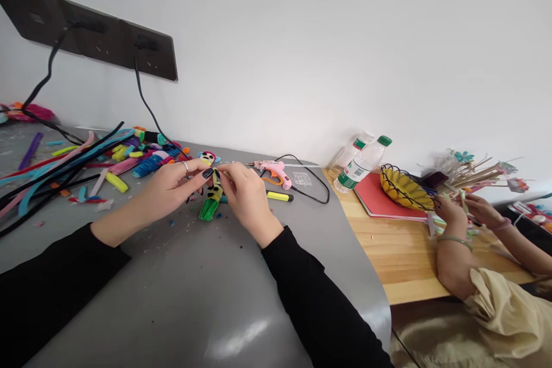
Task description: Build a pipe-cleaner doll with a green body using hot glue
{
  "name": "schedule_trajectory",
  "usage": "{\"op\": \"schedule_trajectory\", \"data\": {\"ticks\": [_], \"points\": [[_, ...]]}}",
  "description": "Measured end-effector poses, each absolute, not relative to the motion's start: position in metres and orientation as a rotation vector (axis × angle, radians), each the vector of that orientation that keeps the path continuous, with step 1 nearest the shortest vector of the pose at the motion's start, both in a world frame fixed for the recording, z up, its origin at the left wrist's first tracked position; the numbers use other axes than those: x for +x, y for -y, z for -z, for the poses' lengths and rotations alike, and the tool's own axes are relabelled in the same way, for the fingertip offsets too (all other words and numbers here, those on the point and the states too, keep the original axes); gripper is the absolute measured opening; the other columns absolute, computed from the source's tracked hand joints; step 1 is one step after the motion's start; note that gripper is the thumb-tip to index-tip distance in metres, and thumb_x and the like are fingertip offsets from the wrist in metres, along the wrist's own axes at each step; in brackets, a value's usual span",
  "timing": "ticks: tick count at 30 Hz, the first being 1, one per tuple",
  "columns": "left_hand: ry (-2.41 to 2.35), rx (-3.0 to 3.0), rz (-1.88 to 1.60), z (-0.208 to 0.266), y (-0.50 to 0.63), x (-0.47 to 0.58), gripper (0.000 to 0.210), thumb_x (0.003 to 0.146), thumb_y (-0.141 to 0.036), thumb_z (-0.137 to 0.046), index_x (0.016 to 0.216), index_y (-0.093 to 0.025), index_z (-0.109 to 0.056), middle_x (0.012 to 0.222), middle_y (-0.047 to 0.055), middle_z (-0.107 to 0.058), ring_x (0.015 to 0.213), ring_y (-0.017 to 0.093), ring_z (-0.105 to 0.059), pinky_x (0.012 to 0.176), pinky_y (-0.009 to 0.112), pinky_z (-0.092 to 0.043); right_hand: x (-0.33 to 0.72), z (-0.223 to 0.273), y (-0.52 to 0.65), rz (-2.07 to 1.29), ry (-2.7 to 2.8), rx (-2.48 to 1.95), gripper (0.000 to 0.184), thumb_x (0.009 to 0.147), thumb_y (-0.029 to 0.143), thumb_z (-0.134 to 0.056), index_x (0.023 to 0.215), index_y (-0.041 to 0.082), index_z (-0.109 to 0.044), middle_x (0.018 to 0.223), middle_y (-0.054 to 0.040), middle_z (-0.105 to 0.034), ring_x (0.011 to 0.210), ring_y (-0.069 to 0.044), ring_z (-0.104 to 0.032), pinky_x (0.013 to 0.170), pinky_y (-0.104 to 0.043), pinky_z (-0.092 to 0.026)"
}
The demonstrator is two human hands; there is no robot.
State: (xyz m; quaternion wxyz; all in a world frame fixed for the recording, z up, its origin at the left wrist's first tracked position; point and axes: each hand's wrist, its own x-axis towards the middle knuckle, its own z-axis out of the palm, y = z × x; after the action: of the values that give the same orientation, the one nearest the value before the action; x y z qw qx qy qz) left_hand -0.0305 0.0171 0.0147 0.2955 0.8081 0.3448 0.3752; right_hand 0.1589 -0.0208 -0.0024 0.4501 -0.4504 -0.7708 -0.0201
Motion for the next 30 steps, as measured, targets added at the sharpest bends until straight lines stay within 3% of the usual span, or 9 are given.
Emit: {"op": "schedule_trajectory", "data": {"ticks": [5, 11, 17, 30], "points": [[-0.852, 2.026, -0.949, -0.013, -0.014, -0.027, 0.027, 0.088, -0.046, -0.054, 0.09, -0.02, -0.064, 0.085, 0.006, -0.07, 0.076, 0.021, -0.066, 0.06, 0.028, -0.052, 0.158, 0.003, 0.021, 0.058, 1.913, -1.154, 0.025, 0.107, 0.024, -0.045, 0.108, 0.02, -0.069, 0.088, -0.0042, -0.073, 0.074, -0.016, -0.064, 0.068, -0.027, -0.047], [-0.922, 1.997, -0.998, -0.013, -0.016, -0.026, 0.025, 0.087, -0.043, -0.051, 0.089, -0.021, -0.062, 0.079, 0.003, -0.066, 0.065, 0.019, -0.06, 0.055, 0.029, -0.047, 0.158, 0.004, 0.022, 0.057, 1.969, -1.147, 0.034, 0.11, 0.021, -0.038, 0.124, 0.02, -0.068, 0.104, -0.008, -0.078, 0.081, -0.017, -0.068, 0.075, -0.028, -0.05], [-0.967, 2.086, -0.991, -0.014, -0.016, -0.025, 0.024, 0.089, -0.041, -0.048, 0.087, -0.021, -0.061, 0.073, 0.001, -0.063, 0.062, 0.019, -0.059, 0.057, 0.03, -0.046, 0.16, 0.005, 0.021, 0.051, 1.982, -1.255, 0.031, 0.109, 0.023, -0.041, 0.121, 0.021, -0.069, 0.091, -0.0054, -0.076, 0.073, -0.017, -0.065, 0.071, -0.028, -0.049], [-0.998, 2.162, -0.969, -0.015, -0.015, -0.027, 0.024, 0.09, -0.04, -0.045, 0.084, -0.022, -0.061, 0.069, 0.0, -0.061, 0.054, 0.017, -0.052, 0.055, 0.03, -0.039, 0.168, -0.001, 0.018, 0.177, 2.109, -1.229, 0.032, 0.112, 0.026, -0.038, 0.114, 0.02, -0.069, 0.094, -0.0058, -0.076, 0.078, -0.017, -0.066, 0.074, -0.027, -0.046]]}}
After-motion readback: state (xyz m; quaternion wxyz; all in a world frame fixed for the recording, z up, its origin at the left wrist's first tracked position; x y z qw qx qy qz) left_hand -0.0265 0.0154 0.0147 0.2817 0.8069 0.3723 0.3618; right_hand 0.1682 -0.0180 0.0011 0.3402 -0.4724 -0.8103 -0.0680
